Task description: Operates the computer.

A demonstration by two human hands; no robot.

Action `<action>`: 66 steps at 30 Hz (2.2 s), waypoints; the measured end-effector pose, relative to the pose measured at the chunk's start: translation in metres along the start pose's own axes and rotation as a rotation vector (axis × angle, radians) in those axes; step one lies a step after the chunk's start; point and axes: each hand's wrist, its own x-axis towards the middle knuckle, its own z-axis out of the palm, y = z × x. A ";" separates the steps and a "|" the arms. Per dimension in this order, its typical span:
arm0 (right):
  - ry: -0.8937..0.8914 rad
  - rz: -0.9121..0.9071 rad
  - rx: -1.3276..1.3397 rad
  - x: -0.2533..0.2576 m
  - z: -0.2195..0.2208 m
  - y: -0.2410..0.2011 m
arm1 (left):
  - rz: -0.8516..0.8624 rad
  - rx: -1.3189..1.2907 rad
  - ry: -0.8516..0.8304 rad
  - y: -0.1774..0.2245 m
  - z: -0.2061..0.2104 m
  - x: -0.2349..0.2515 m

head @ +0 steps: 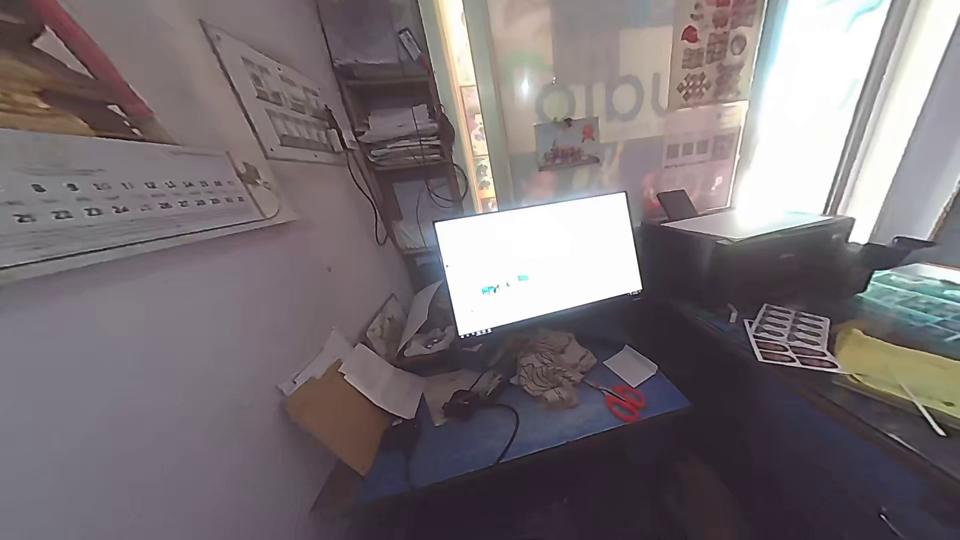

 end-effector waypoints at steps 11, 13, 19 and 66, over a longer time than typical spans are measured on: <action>0.111 -0.031 0.008 0.010 0.025 0.018 | 0.016 0.062 0.163 0.004 0.014 0.014; 0.088 -0.024 0.003 0.009 0.018 0.013 | 0.005 0.071 0.108 0.010 0.001 0.024; 0.094 -0.062 0.033 0.014 0.029 0.017 | 0.030 -0.015 0.096 0.010 -0.010 0.027; 0.125 -0.136 -0.044 0.011 0.032 0.023 | 0.004 -0.079 0.156 -0.008 0.023 0.010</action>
